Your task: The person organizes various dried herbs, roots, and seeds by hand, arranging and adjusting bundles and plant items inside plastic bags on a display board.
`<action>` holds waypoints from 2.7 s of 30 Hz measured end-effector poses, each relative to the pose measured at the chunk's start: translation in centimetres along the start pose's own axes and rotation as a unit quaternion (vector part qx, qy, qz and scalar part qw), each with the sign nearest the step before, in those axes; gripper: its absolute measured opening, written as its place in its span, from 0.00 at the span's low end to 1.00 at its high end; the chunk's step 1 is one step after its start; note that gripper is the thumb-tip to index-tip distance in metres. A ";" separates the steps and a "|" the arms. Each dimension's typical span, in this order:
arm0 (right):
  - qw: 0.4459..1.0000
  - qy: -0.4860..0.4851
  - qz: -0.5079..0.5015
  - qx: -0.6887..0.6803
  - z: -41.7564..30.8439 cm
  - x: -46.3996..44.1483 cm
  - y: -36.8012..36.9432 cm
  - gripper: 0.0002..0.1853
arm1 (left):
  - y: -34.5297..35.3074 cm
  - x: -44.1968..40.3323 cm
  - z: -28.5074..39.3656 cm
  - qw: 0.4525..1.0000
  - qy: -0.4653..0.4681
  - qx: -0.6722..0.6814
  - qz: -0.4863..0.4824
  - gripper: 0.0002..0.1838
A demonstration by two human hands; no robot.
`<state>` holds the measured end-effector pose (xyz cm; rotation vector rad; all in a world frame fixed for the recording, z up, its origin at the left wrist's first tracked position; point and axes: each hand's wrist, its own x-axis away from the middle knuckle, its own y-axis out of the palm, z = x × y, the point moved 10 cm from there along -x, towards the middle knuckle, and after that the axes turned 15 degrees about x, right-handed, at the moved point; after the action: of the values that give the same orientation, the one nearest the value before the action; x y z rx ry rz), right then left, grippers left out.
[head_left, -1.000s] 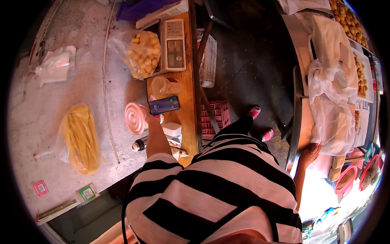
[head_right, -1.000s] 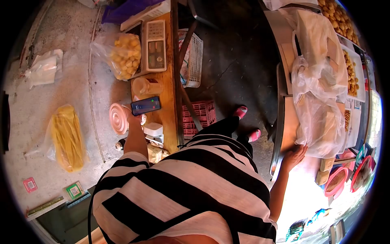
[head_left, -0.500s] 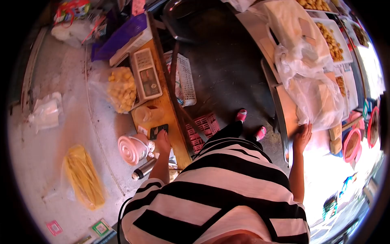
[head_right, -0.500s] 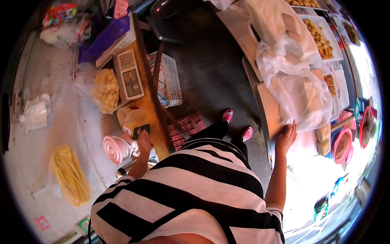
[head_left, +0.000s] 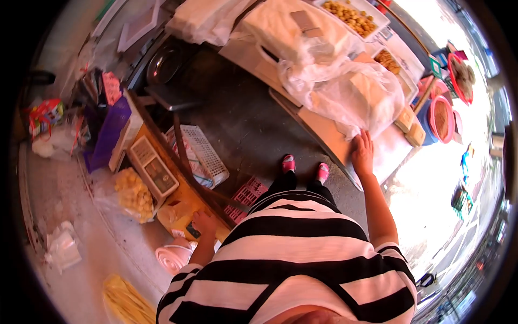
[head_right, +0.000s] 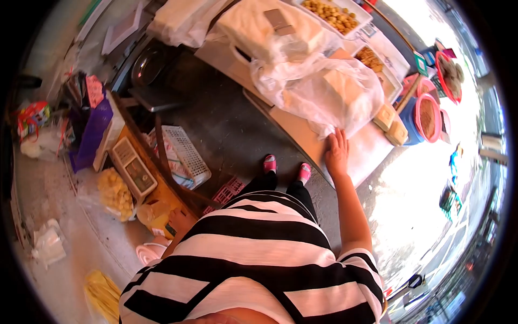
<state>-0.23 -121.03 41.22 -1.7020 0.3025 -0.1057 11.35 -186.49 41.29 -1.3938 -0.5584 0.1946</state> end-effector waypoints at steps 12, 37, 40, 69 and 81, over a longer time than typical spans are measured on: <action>0.992 0.075 0.068 -0.080 3.0 9.0 -7.1 0.25 | -1.3 0.2 43.4 0.764 0.553 0.328 -0.057 0.07; 0.823 0.533 -0.108 -0.165 30.3 50.6 -0.7 0.15 | 2.1 24.2 73.6 0.693 0.708 0.122 -0.061 0.39; 0.836 0.493 -0.127 -0.204 30.0 48.3 0.0 0.15 | 4.1 23.8 79.6 0.671 0.739 0.020 -0.046 0.57; 0.741 0.585 -0.203 -0.260 57.7 50.1 2.6 0.18 | 8.8 48.0 100.7 0.594 0.580 0.415 -0.372 0.05; 0.505 0.622 -0.236 -0.550 74.4 60.7 5.3 0.37 | 49.4 53.5 98.3 0.717 0.452 -0.158 -0.507 0.27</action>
<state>75.34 -66.21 18.16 -2.6199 1.1346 -2.0236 19.48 -67.44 14.53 -1.1210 -0.4383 -1.4734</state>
